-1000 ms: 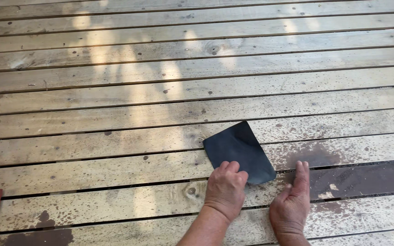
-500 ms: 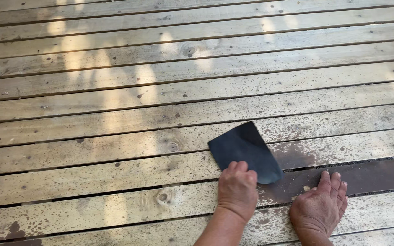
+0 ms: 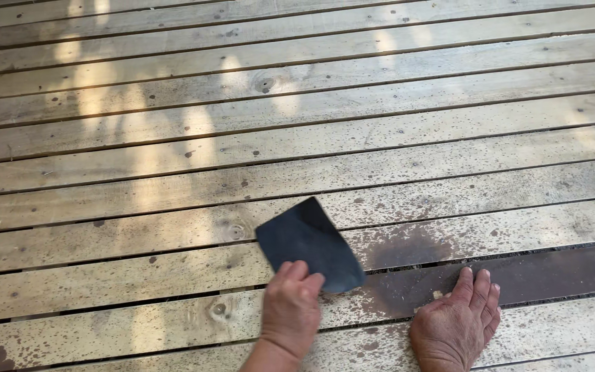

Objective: The person sands the slatted wooden surface of an outdoor deck by hand, holding a sheet of sandpaper and rubbing it back and forth across the planks while steadying the wood with the other hand. They work across different boards and stained patches, and near the end fold the sandpaper in their hands.

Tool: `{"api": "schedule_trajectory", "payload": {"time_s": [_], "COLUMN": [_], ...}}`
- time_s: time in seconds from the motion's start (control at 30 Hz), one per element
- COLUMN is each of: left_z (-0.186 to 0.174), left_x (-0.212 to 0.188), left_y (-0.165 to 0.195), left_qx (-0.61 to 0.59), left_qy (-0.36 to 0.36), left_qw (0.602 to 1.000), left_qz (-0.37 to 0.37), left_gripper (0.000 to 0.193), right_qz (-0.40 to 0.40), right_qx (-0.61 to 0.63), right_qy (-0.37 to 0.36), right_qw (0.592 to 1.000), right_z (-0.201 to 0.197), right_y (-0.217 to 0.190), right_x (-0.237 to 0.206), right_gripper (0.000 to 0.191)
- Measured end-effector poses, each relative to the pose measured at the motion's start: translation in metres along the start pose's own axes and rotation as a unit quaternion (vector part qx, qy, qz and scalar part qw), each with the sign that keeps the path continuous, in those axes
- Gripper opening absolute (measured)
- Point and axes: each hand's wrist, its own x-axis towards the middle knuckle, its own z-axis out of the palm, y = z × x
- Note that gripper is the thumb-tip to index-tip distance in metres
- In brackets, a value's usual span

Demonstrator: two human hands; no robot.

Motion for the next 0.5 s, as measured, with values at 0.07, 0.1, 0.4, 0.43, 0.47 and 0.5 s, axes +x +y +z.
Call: {"api": "schedule_trajectory", "payload": {"time_s": [0.07,0.1,0.4,0.43,0.47,0.5], "left_z": [0.034,0.050,-0.043,-0.058,-0.066,-0.066], "left_x": [0.021,0.032,-0.026,-0.034,-0.041,-0.043], "left_y": [0.055,0.080,-0.054,-0.075,-0.088,-0.091], "left_qx": [-0.014,-0.022,0.052,0.042,0.032,0.033], "left_qy": [-0.024,-0.031,-0.036,-0.018,-0.003,0.008], "left_qw": [1.000,0.999,0.997,0.996,0.992,0.994], "left_qz": [0.014,0.015,-0.046,-0.082,-0.120,-0.107], "left_gripper": [0.010,0.010,0.026,0.025,0.023,0.025], "right_qz": [-0.005,-0.010,-0.005,-0.001,0.003,0.008], "right_qx": [0.006,0.008,-0.004,-0.002,-0.003,-0.003], "right_qy": [0.005,0.005,-0.011,-0.007,-0.007,-0.006], "right_qw": [1.000,1.000,1.000,1.000,1.000,1.000], "right_z": [0.001,0.001,0.011,0.012,0.013,0.013], "right_y": [0.000,0.001,0.010,0.010,0.009,0.008], "right_x": [0.000,-0.001,0.005,0.005,0.005,0.005], "right_gripper": [0.063,0.065,0.065,0.064,0.063,0.062]}}
